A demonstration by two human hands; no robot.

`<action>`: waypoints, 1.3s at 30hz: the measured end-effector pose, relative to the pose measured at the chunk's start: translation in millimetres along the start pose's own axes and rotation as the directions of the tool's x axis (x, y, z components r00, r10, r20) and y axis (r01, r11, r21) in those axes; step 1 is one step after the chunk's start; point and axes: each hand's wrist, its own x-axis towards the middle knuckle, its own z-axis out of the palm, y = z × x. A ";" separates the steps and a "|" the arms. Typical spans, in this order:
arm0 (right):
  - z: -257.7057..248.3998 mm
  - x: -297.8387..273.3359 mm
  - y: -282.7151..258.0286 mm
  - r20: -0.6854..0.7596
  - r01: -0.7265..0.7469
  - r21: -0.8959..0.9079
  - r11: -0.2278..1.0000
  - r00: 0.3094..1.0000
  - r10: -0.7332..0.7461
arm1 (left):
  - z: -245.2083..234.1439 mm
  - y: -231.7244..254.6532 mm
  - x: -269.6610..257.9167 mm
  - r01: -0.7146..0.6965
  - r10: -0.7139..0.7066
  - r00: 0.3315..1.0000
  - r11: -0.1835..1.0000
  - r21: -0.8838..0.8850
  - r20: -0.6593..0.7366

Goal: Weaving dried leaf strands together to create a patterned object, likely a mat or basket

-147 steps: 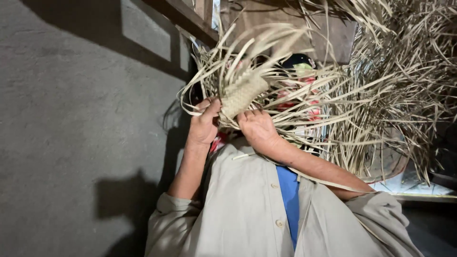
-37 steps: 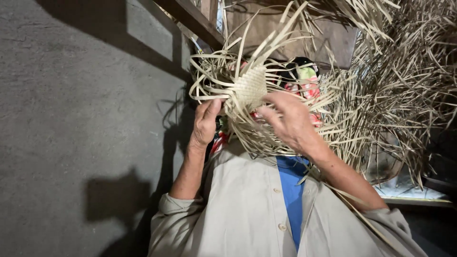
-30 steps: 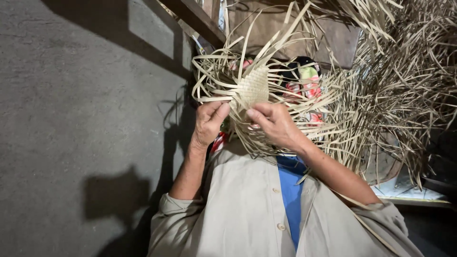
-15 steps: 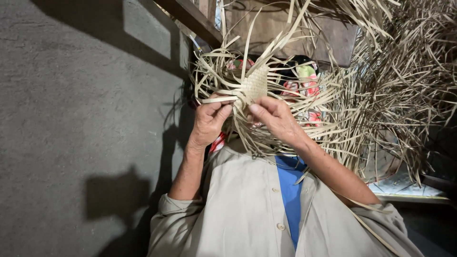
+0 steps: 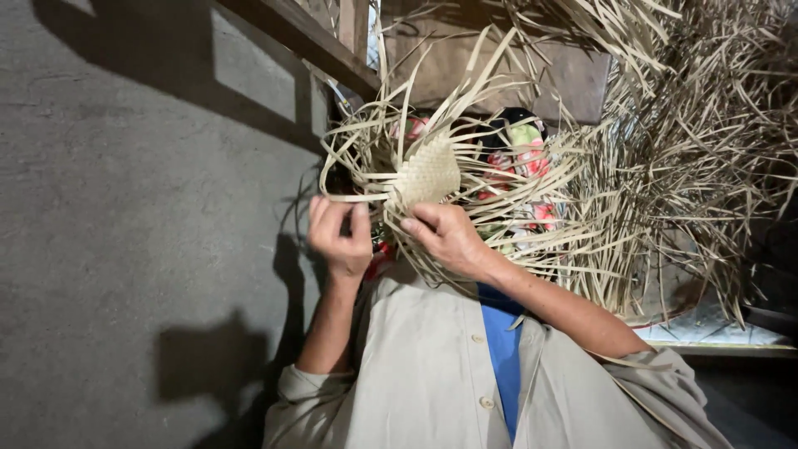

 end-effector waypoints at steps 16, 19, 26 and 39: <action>5.8 -7.1 0.6 0.033 0.073 -0.085 0.994 0.997 -0.071 | 12.4 16.4 17.8 0.098 -0.099 0.995 0.993 -0.073 -0.013; 5.6 -6.6 0.6 0.048 0.092 -0.097 0.991 0.995 -0.087 | 10.2 16.5 19.1 0.160 -0.163 0.987 0.977 -0.141 -0.008; 9.1 -7.4 -3.6 0.070 0.122 -0.197 0.973 0.991 -0.110 | 3.5 8.9 18.9 0.076 -0.076 0.997 0.995 0.057 0.001; 39.0 -9.1 33.6 0.141 0.240 -0.376 0.895 0.970 -0.200 | -3.1 -10.3 1.2 0.112 -0.147 0.955 0.983 0.146 0.259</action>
